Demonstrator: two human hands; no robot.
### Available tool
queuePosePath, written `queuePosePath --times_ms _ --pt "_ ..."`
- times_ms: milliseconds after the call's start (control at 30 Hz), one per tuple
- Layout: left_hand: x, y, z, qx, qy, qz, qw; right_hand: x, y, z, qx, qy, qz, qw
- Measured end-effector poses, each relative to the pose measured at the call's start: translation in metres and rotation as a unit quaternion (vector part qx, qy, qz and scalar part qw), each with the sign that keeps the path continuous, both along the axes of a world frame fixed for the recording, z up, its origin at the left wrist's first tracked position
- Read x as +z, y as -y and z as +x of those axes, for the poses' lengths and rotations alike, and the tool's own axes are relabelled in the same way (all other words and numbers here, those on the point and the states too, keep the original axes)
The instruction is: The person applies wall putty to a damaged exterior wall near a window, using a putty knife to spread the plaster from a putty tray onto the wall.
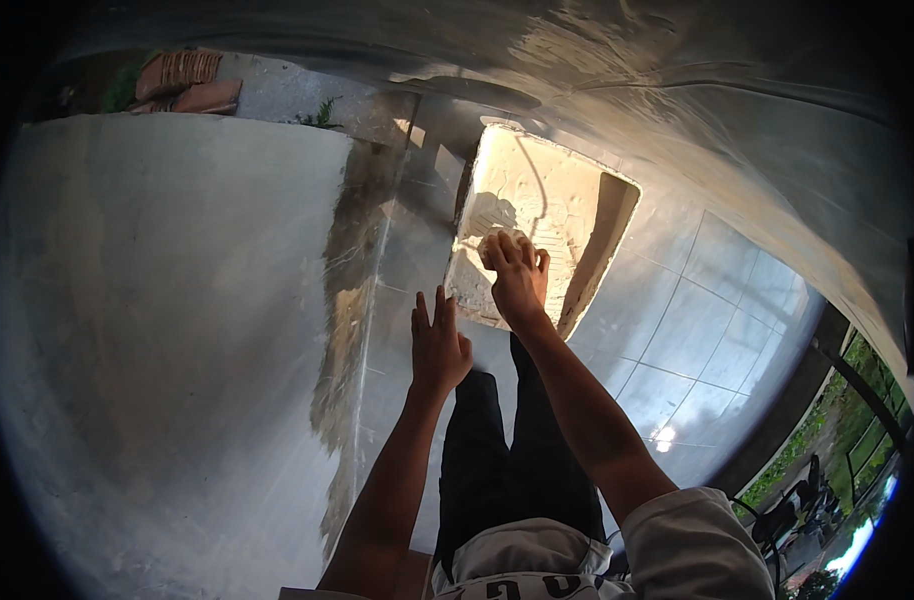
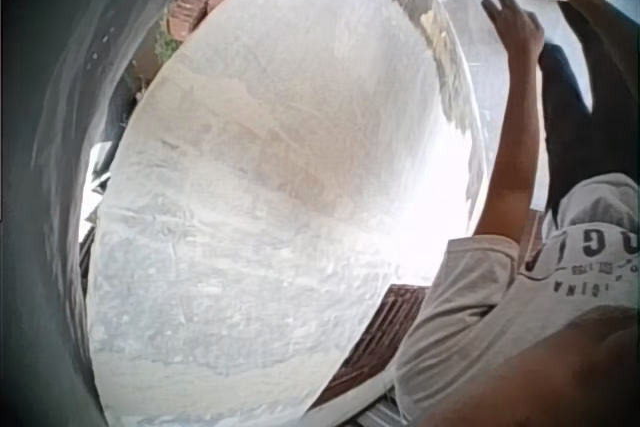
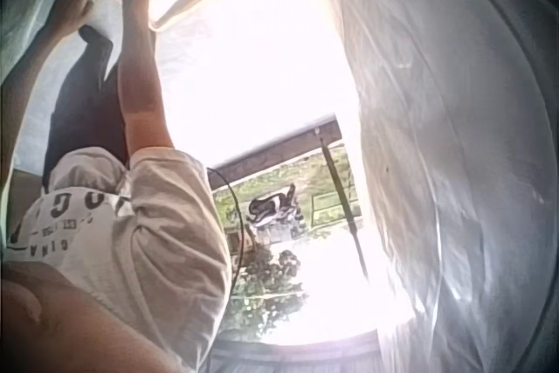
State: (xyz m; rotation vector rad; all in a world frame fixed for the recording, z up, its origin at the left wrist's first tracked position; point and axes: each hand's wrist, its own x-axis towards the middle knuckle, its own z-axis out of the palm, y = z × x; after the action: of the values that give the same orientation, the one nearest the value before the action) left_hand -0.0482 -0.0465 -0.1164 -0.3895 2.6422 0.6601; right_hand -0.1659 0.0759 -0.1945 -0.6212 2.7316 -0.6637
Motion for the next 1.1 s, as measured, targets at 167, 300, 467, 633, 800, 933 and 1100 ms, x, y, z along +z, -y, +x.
queuePosePath --times_ms 167,300,467,633,800,933,1100 --pt "0.004 0.002 0.013 0.010 -0.005 -0.003 1.000 0.003 0.005 -0.025 -0.003 0.010 0.039 0.999" --pt "0.006 0.003 0.015 0.019 -0.004 -0.010 1.000 0.003 0.003 0.009 0.033 0.046 0.023 0.998" --pt "0.012 -0.002 -0.001 0.004 -0.036 0.008 0.999 0.015 0.011 -0.024 -0.006 0.001 -0.001 1.000" --pt "0.011 -0.012 -0.010 0.004 -0.042 0.014 0.999 0.001 -0.002 0.014 0.063 0.013 0.018 0.998" --pt "0.011 -0.018 -0.014 0.003 -0.067 0.036 0.997 0.000 -0.016 0.002 0.007 -0.028 -0.017 0.999" --pt "0.010 -0.012 -0.002 -0.002 -0.043 0.016 0.999 -0.001 -0.012 -0.020 0.027 -0.004 0.031 0.999" --pt "0.022 -0.011 0.013 0.022 -0.022 0.008 0.999 -0.007 -0.023 0.053 0.039 0.042 0.007 0.998"
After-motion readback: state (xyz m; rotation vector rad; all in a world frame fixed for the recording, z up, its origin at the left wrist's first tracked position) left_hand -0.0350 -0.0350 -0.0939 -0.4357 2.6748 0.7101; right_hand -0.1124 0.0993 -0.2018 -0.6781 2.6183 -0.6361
